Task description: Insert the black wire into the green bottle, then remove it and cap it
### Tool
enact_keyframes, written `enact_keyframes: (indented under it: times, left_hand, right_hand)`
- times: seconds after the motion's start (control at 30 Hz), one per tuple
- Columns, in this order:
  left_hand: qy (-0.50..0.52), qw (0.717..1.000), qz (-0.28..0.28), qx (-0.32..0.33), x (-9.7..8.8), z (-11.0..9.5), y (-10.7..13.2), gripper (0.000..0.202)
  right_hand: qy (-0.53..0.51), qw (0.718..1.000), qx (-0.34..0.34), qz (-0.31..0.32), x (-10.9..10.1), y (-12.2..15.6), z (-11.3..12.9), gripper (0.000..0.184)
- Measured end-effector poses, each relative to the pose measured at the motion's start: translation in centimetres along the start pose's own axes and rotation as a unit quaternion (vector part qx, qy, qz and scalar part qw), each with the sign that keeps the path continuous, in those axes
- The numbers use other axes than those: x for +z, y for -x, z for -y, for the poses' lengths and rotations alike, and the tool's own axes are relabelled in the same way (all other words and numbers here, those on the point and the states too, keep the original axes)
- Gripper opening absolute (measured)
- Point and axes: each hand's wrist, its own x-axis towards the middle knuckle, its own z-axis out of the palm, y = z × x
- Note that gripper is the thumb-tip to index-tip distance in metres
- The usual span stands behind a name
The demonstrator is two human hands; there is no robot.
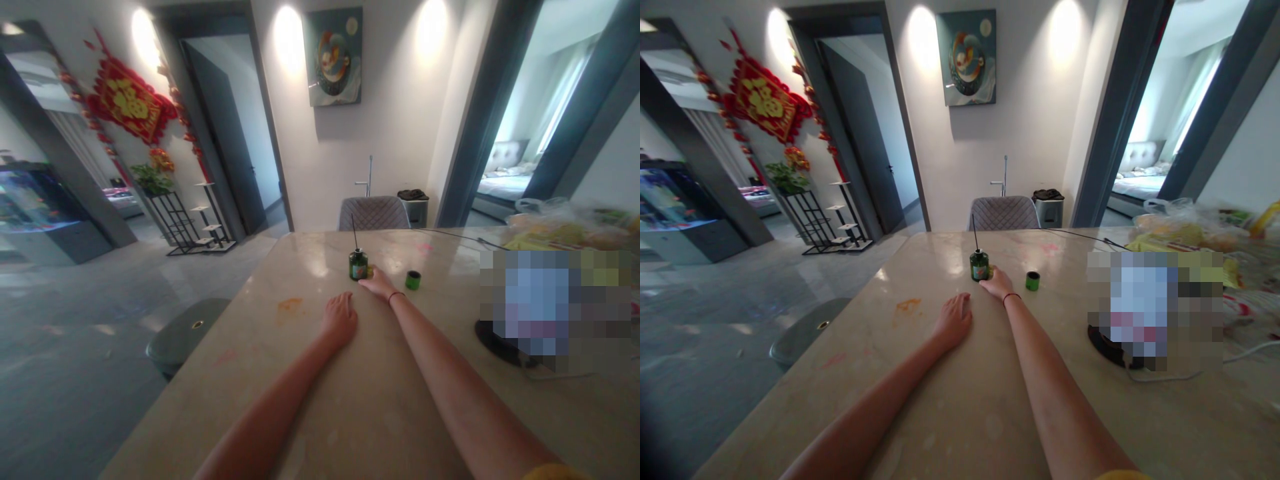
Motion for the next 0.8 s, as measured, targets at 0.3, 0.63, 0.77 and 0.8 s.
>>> enact_keyframes:
  times: [0.3,0.63,0.77,0.8]
  left_hand:
    - [-0.013,1.000,0.019,-0.003,-0.4,-0.3,0.0,0.034]
    - [0.102,0.981,-0.110,-0.120,-0.4,1.0,-0.5,0.074]
    - [-0.010,0.994,-0.087,-0.070,-1.5,1.5,-0.5,0.068]
    - [-0.041,0.996,-0.063,-0.052,-1.7,1.6,-0.5,0.067]
  right_hand:
    - [0.042,0.997,0.050,-0.031,0.1,-0.1,0.3,0.050]
    - [0.161,0.981,0.052,-0.095,-2.0,3.6,0.9,0.082]
    - [0.208,0.977,-0.041,-0.023,-3.3,5.8,-0.1,0.082]
    - [0.217,0.974,-0.073,-0.007,-3.7,6.3,-0.3,0.081]
